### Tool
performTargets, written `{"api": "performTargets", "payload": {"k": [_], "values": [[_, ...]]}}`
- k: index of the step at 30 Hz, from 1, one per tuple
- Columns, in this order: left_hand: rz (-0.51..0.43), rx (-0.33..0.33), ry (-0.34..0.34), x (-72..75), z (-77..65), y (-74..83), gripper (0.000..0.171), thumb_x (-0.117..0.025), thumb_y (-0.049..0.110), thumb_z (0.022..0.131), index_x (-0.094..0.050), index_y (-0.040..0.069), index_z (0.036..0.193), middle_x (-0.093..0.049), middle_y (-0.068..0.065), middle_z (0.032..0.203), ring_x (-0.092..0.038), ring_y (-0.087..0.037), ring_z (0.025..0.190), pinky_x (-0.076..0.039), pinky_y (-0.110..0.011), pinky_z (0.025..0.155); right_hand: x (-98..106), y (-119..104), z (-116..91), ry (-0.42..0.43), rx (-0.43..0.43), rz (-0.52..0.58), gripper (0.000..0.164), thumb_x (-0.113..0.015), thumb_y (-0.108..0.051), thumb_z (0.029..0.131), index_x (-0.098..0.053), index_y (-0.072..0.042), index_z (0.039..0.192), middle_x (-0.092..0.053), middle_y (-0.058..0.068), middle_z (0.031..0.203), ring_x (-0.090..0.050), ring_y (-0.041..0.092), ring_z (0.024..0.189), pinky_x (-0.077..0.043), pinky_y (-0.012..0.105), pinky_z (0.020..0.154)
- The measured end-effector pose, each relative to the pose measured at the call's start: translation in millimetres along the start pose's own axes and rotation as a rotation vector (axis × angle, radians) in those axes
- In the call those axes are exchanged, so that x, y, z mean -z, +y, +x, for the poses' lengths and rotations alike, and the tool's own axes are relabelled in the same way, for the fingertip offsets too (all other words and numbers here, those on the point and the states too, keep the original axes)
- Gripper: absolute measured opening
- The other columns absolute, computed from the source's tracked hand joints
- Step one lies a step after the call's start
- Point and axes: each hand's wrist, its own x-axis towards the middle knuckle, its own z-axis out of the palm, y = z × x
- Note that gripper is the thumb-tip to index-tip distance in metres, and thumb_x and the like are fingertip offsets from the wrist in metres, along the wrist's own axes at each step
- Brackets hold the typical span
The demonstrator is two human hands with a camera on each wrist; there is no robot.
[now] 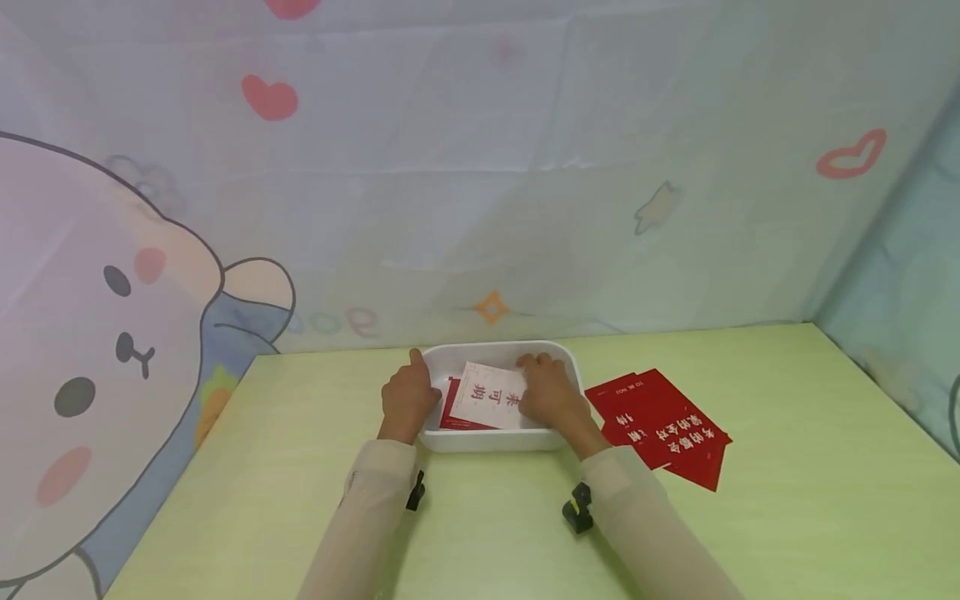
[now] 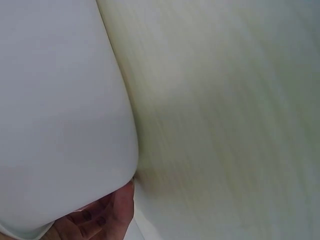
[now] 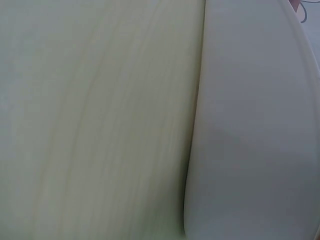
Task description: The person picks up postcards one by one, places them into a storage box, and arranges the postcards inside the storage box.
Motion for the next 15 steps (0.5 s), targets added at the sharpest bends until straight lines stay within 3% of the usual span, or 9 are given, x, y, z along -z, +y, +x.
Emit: {"api": "performTargets", "payload": {"k": [7, 15], "values": [[0.011, -0.031, 0.033, 5.3, 0.4, 1.3, 0.061, -0.07, 0.016, 0.088, -0.041, -0.003, 0.139, -0.072, -0.02, 0.101, -0.071, -0.033, 0.084, -0.058, -0.047, 0.079, 8, -3, -2, -0.003, 0.019, -0.025, 0.055, -0.061, 0.0, 0.084, -0.051, -0.003, 0.138, -0.051, 0.02, 0.132, -0.047, 0.034, 0.119, -0.048, 0.05, 0.097], [0.011, -0.031, 0.043, 13.3, -0.7, 3.0, 0.058, -0.069, 0.015, 0.087, -0.043, -0.004, 0.135, -0.072, -0.021, 0.099, -0.071, -0.034, 0.084, -0.058, -0.047, 0.078, 10, -9, -4, -0.025, 0.033, -0.118, 0.045, -0.063, 0.001, 0.085, -0.055, -0.002, 0.129, -0.053, 0.02, 0.121, -0.049, 0.033, 0.108, -0.05, 0.048, 0.09]]}}
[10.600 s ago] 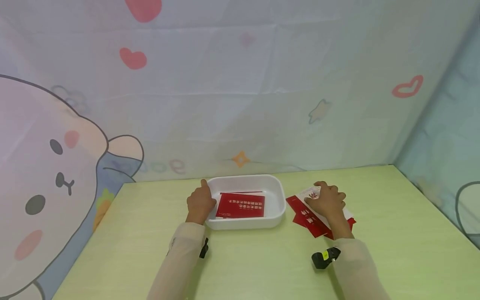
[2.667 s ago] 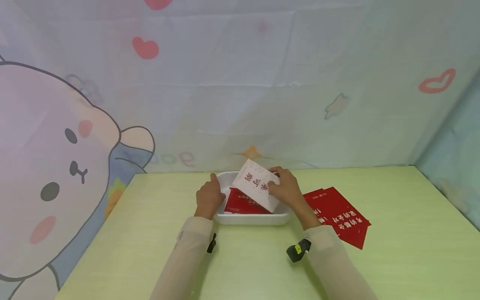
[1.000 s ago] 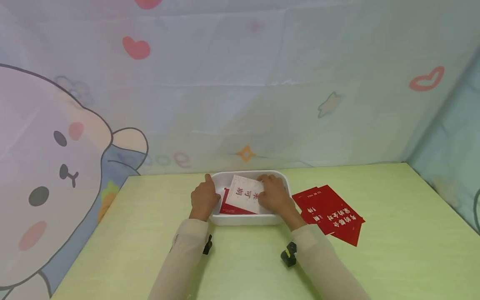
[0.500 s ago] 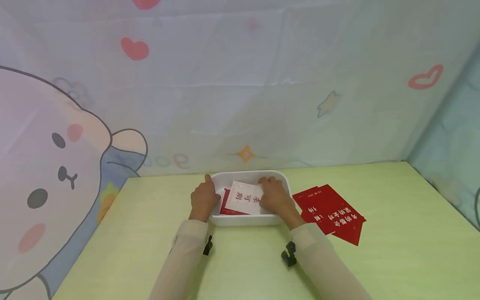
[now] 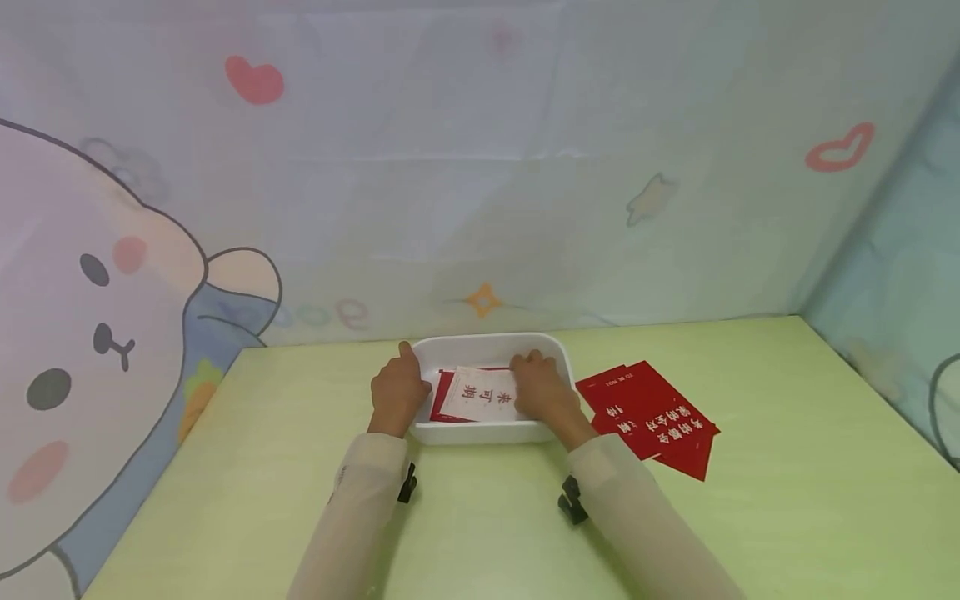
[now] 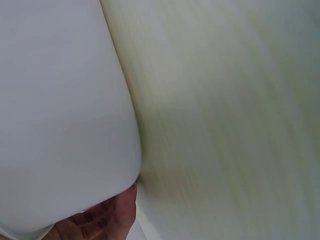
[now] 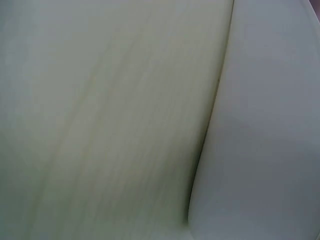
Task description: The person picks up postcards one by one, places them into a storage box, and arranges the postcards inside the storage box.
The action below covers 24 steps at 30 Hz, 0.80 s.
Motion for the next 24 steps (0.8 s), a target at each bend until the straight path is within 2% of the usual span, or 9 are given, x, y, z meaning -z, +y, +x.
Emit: {"api": "performTargets", "payload": {"k": [10, 14, 24], "values": [[-0.005, 0.002, -0.011, 5.9, -3.9, -1.5, 0.059, -0.07, 0.014, 0.087, -0.043, -0.005, 0.135, -0.072, -0.022, 0.099, -0.071, -0.034, 0.084, -0.058, -0.048, 0.076, -3.0, -2.7, 1.7, 0.001, -0.022, -0.046, 0.035, -0.061, -0.001, 0.089, -0.057, -0.002, 0.124, -0.054, 0.019, 0.116, -0.05, 0.031, 0.103, -0.05, 0.046, 0.085], [-0.007, 0.004, -0.007, 4.6, -5.0, -3.2, 0.056, -0.07, 0.014, 0.086, -0.044, -0.005, 0.133, -0.072, -0.021, 0.097, -0.071, -0.034, 0.083, -0.058, -0.048, 0.075, -3.5, -4.4, 0.3, 0.006, -0.023, -0.053, 0.033, -0.061, -0.002, 0.09, -0.057, -0.001, 0.123, -0.054, 0.02, 0.115, -0.05, 0.032, 0.103, -0.05, 0.046, 0.085], [-0.009, 0.004, -0.015, 2.6, -5.0, -3.5, 0.062, -0.07, 0.015, 0.088, -0.041, -0.005, 0.139, -0.072, -0.021, 0.102, -0.071, -0.033, 0.084, -0.059, -0.047, 0.078, -6.1, -3.6, -0.2, 0.016, -0.027, -0.075, 0.033, -0.061, -0.003, 0.09, -0.056, 0.0, 0.123, -0.054, 0.021, 0.115, -0.049, 0.032, 0.101, -0.049, 0.046, 0.086]]}}
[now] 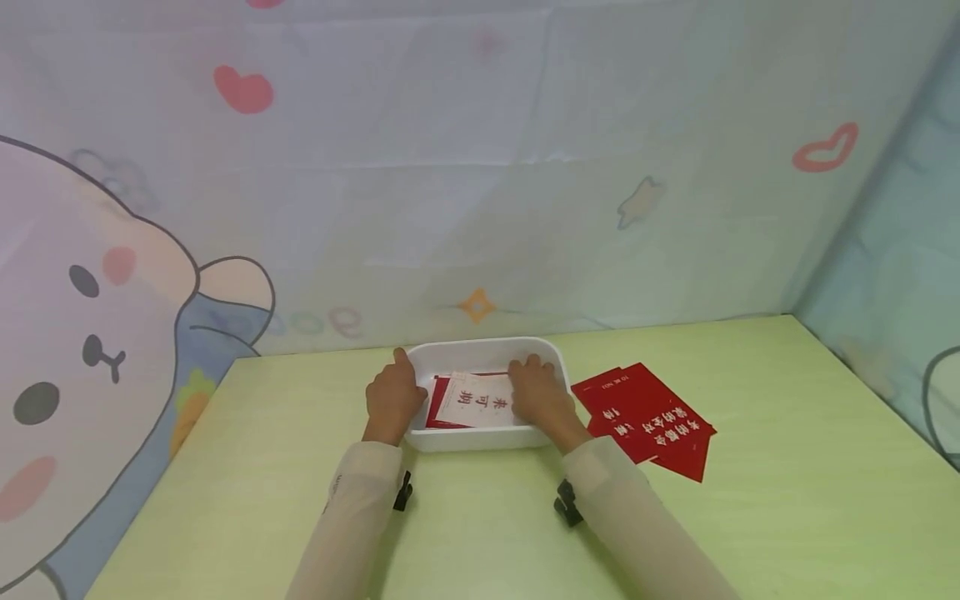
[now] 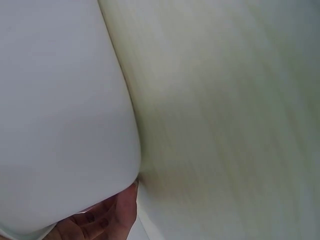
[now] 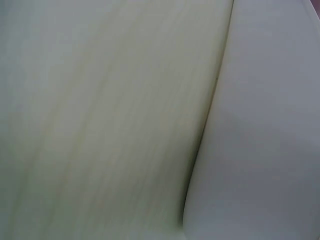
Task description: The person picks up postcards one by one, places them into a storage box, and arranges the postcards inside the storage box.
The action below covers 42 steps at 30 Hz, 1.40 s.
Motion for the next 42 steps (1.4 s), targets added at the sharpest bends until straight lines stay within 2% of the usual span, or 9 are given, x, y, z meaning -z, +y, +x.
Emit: {"api": "performTargets", "payload": {"k": [10, 20, 31, 42], "values": [[-0.009, 0.003, -0.008, 3.4, -2.4, 1.3, 0.061, -0.071, 0.015, 0.087, -0.042, -0.006, 0.137, -0.072, -0.022, 0.102, -0.071, -0.034, 0.086, -0.059, -0.048, 0.078, 2.0, -4.0, -5.1, 0.023, -0.013, -0.011, 0.038, -0.068, -0.004, 0.086, -0.056, -0.001, 0.122, -0.054, 0.021, 0.116, -0.05, 0.03, 0.101, -0.05, 0.044, 0.083], [-0.019, 0.0, 0.0, 3.0, 0.4, -0.1, 0.06, -0.07, 0.014, 0.087, -0.042, -0.005, 0.136, -0.072, -0.022, 0.102, -0.071, -0.035, 0.087, -0.058, -0.048, 0.078, 2.2, -5.5, -4.5, 0.03, -0.023, -0.039, 0.039, -0.068, -0.004, 0.086, -0.055, 0.0, 0.122, -0.054, 0.021, 0.115, -0.05, 0.03, 0.1, -0.05, 0.043, 0.083], [-0.017, 0.001, -0.002, -1.8, -0.7, -0.2, 0.06, -0.07, 0.014, 0.087, -0.042, -0.005, 0.137, -0.072, -0.022, 0.101, -0.071, -0.034, 0.086, -0.058, -0.048, 0.081, 1.0, -3.5, -5.1, 0.018, -0.033, -0.017, 0.037, -0.067, -0.004, 0.086, -0.056, -0.001, 0.122, -0.054, 0.02, 0.114, -0.049, 0.03, 0.1, -0.049, 0.044, 0.084], [-0.013, 0.003, -0.003, 2.9, -1.0, 0.0, 0.062, -0.07, 0.014, 0.087, -0.042, -0.006, 0.139, -0.071, -0.023, 0.103, -0.071, -0.035, 0.088, -0.058, -0.048, 0.081, 1.1, -6.4, -5.3, 0.032, -0.041, -0.015, 0.039, -0.07, -0.006, 0.085, -0.056, -0.002, 0.122, -0.055, 0.019, 0.115, -0.05, 0.029, 0.1, -0.05, 0.043, 0.083]]}}
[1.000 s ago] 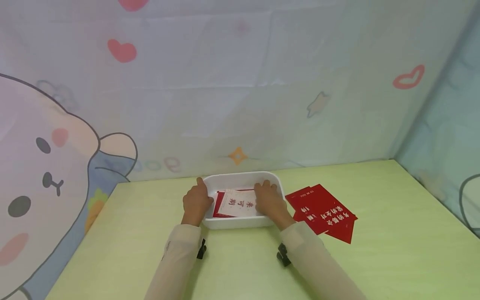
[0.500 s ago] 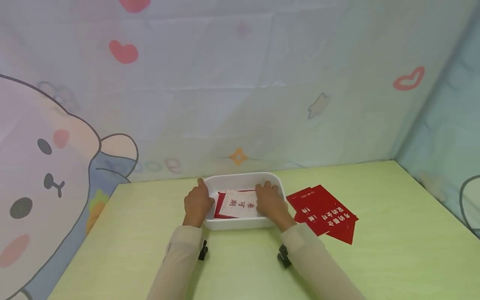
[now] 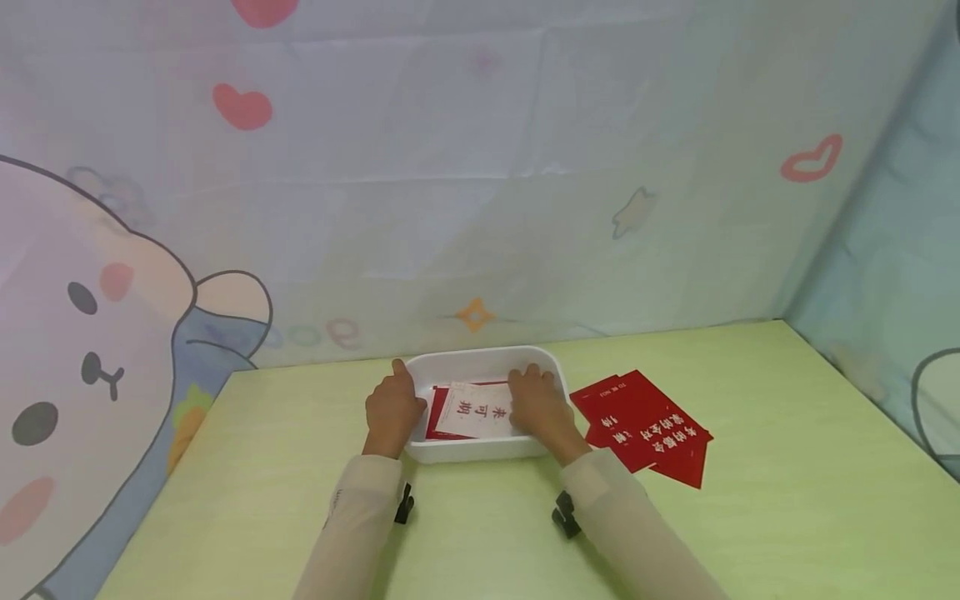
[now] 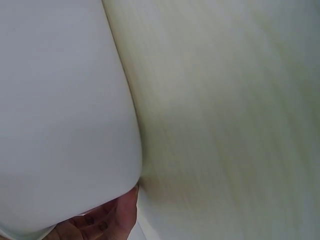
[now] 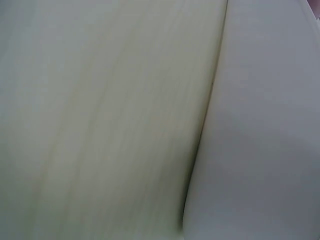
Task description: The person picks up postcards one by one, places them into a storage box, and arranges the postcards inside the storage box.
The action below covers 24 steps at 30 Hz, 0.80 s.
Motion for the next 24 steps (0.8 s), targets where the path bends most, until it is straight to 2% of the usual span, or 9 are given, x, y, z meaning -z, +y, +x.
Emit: {"api": "performTargets", "payload": {"k": [6, 12, 18, 24], "values": [[0.001, 0.018, -0.019, -0.9, 2.3, -0.6, 0.063, -0.069, 0.014, 0.087, -0.04, -0.005, 0.14, -0.071, -0.023, 0.103, -0.07, -0.034, 0.086, -0.058, -0.048, 0.083, -0.5, -0.3, 0.9, 0.002, 0.004, -0.003, 0.037, -0.069, -0.005, 0.085, -0.057, -0.002, 0.12, -0.056, 0.019, 0.113, -0.05, 0.029, 0.097, -0.049, 0.042, 0.083], [0.017, 0.017, 0.0, -3.0, 1.6, -1.1, 0.058, -0.07, 0.014, 0.086, -0.044, -0.005, 0.133, -0.071, -0.021, 0.094, -0.068, -0.031, 0.076, -0.058, -0.046, 0.075, -1.6, 0.2, 0.9, -0.006, 0.006, -0.004, 0.036, -0.068, -0.004, 0.085, -0.057, -0.001, 0.119, -0.055, 0.019, 0.112, -0.05, 0.029, 0.097, -0.048, 0.043, 0.084], [0.012, 0.025, -0.007, -4.3, 0.9, -1.0, 0.057, -0.07, 0.014, 0.086, -0.044, -0.005, 0.133, -0.071, -0.023, 0.099, -0.07, -0.033, 0.081, -0.059, -0.047, 0.079, -3.6, 0.6, 0.2, 0.01, 0.01, -0.009, 0.036, -0.069, -0.003, 0.084, -0.058, 0.0, 0.119, -0.056, 0.019, 0.11, -0.05, 0.029, 0.095, -0.049, 0.042, 0.082], [0.013, 0.006, 0.009, -3.6, 0.7, -0.8, 0.055, -0.07, 0.014, 0.086, -0.044, -0.005, 0.131, -0.071, -0.022, 0.096, -0.07, -0.033, 0.079, -0.059, -0.048, 0.076, -4.5, 0.4, 1.3, 0.021, 0.017, -0.015, 0.034, -0.066, -0.002, 0.085, -0.057, 0.001, 0.117, -0.055, 0.019, 0.109, -0.049, 0.029, 0.094, -0.049, 0.042, 0.079]]}}
